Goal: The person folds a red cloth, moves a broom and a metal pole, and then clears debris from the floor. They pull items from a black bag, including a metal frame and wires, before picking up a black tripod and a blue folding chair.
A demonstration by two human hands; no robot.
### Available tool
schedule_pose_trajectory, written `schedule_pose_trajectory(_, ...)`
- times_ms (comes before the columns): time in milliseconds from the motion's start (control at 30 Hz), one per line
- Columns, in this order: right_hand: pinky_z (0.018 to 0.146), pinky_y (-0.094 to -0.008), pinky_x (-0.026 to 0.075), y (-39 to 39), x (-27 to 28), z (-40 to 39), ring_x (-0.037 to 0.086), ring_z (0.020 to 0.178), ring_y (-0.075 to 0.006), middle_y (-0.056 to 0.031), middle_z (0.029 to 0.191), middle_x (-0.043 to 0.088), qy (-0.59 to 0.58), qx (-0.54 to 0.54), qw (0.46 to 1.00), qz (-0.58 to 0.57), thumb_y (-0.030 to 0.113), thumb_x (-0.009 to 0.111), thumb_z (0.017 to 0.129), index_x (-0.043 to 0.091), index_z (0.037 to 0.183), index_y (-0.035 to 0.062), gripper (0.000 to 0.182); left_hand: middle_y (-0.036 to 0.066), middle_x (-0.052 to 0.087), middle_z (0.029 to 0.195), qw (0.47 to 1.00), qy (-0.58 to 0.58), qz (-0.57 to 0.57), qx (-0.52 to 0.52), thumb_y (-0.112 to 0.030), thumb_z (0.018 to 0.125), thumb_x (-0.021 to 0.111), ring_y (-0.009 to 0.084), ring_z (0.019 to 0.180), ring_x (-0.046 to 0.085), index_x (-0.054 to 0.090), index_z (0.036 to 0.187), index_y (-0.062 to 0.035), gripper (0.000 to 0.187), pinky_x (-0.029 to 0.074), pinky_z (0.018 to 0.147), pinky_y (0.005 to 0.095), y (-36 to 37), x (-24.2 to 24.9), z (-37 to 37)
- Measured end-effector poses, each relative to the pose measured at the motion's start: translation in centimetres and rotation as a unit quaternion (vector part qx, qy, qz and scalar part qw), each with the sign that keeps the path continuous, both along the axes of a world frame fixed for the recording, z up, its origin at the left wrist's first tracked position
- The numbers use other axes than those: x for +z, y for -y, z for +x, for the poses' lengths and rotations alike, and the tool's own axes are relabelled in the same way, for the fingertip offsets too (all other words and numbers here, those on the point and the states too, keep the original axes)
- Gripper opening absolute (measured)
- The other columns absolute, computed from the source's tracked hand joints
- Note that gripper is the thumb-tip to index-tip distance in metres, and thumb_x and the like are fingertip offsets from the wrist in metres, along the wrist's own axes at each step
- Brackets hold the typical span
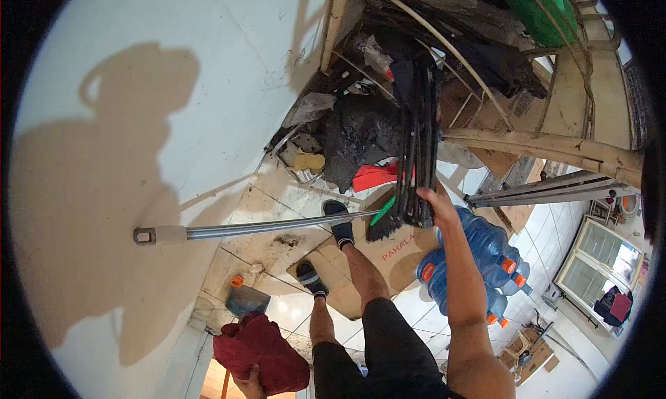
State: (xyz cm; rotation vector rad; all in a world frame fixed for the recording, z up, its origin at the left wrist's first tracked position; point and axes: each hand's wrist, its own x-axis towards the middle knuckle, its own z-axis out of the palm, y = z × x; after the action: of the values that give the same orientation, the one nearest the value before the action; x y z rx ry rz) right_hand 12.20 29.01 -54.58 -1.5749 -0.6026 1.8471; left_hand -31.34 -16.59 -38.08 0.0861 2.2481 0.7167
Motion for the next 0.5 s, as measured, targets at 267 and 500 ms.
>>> schedule_pose_trajectory(267, 0.087, -0.031, 0.044, 5.5, 6.5, 2.2, 0.055, 0.097, -0.0187, -0.0109, 0.107, 0.057, 0.06, 0.067, 0.996, -0.027, 0.015, 0.071, 0.066, 0.04, 0.127, -0.0037, 0.071, 0.015, 0.057, 0.115, 1.0, -0.018, 0.0, -0.015, -0.005, 0.075, 0.072, 0.0223, 0.097, 0.057, 0.05, 0.12, 0.0007, 0.051, 0.052, 0.075, 0.0316, -2.1, 1.0, 0.9)
schedule_pose_trajectory(500, 0.096, -0.0301, 0.036, 13.9, 12.9, 3.1, 0.05, 0.108, -0.0206, -0.0119, 0.118, 0.052, 0.044, 0.141, 0.988, -0.056, 0.018, 0.073, 0.064, 0.035, 0.131, -0.0039, 0.081, 0.019, 0.051, 0.122, 0.998, -0.05, 0.012, -0.041, -0.006, 0.066, 0.075, 0.0273, 0.109, 0.05, 0.041, 0.127, 0.0055, 0.07, 0.037, 0.097, 0.036, -4.5, 2.2, 1.6)
